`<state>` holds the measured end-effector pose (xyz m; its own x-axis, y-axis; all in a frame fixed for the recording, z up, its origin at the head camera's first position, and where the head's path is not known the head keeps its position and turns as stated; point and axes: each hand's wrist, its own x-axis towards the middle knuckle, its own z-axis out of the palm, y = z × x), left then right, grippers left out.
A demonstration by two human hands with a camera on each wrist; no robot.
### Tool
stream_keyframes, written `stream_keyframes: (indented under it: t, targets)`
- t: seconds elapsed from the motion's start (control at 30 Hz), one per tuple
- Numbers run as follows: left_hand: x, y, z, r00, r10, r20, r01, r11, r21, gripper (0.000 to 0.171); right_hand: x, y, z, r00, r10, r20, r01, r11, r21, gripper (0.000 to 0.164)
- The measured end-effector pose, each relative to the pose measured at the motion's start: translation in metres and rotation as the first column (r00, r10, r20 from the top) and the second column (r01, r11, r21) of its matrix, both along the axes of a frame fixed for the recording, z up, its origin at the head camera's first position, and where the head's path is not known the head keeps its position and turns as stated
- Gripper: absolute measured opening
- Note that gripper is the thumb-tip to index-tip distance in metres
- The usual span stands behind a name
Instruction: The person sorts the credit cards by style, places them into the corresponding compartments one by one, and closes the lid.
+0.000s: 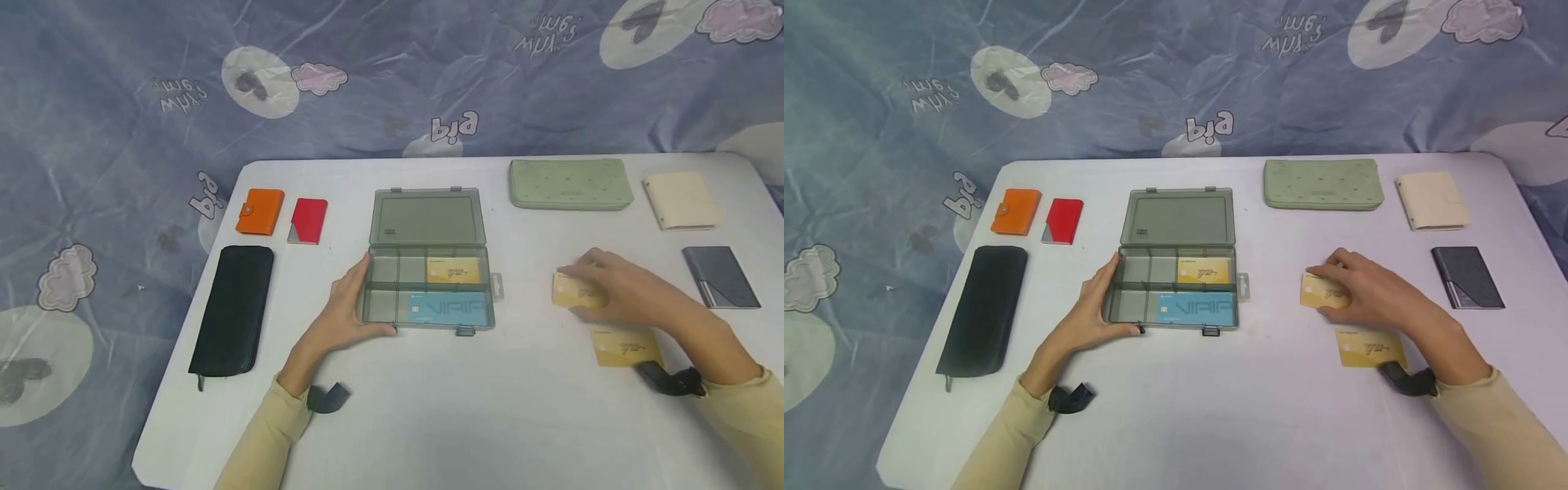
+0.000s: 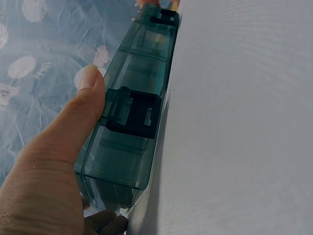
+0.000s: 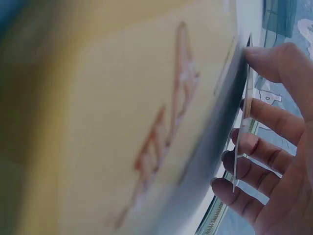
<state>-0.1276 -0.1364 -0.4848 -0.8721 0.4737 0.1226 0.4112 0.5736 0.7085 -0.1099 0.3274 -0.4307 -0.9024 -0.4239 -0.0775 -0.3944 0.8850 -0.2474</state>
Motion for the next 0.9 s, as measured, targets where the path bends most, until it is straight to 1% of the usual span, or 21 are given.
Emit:
stream_keyframes:
  t: [0.13, 0.27, 0.37, 0.47, 0.57, 0.73, 0.8, 0.9]
  targets:
    - [-0.001, -0.001, 0.001, 1.000, 0.009, 0.006, -0.009, 1.000, -0.011, 0.123, 0.002, 0.001, 0.002, 0.998, 0.050, -0.049, -0.050, 0.999, 0.005, 0.068]
    - [0.000, -0.003, 0.000, 1.000, 0.017, 0.014, -0.017, 1.000, -0.009, 0.123, 0.001, 0.000, 0.005, 0.986, 0.079, -0.145, -0.080, 0.997, 0.005, 0.067]
    - [0.000, -0.004, -0.001, 1.000, 0.019, 0.018, -0.019, 1.000, -0.007, 0.122, -0.003, -0.010, 0.013, 0.976, 0.078, -0.202, -0.091, 0.994, -0.058, 0.067]
    - [0.001, -0.004, -0.001, 0.999, 0.028, 0.035, -0.027, 1.000, -0.008, 0.122, -0.010, -0.031, 0.024, 0.966, 0.097, -0.240, -0.134, 0.981, -0.141, 0.068]
    - [0.002, -0.003, -0.001, 0.998, 0.035, 0.053, -0.035, 0.999, -0.011, 0.122, -0.022, -0.059, 0.034, 0.961, 0.137, -0.240, -0.180, 0.969, -0.170, 0.065]
    - [0.002, -0.001, -0.001, 0.998, 0.029, 0.053, -0.029, 1.000, -0.012, 0.122, -0.042, -0.109, 0.043, 0.963, 0.193, -0.189, -0.227, 0.957, -0.182, 0.059]
    - [0.001, 0.001, -0.001, 0.999, 0.025, 0.045, -0.024, 1.000, -0.012, 0.122, -0.049, -0.127, 0.045, 0.958, 0.223, -0.180, -0.255, 0.950, -0.179, 0.057]
    - [0.000, 0.000, -0.001, 0.999, 0.023, 0.044, -0.022, 1.000, -0.012, 0.123, -0.058, -0.149, 0.041, 0.947, 0.275, -0.166, -0.301, 0.940, -0.161, 0.056]
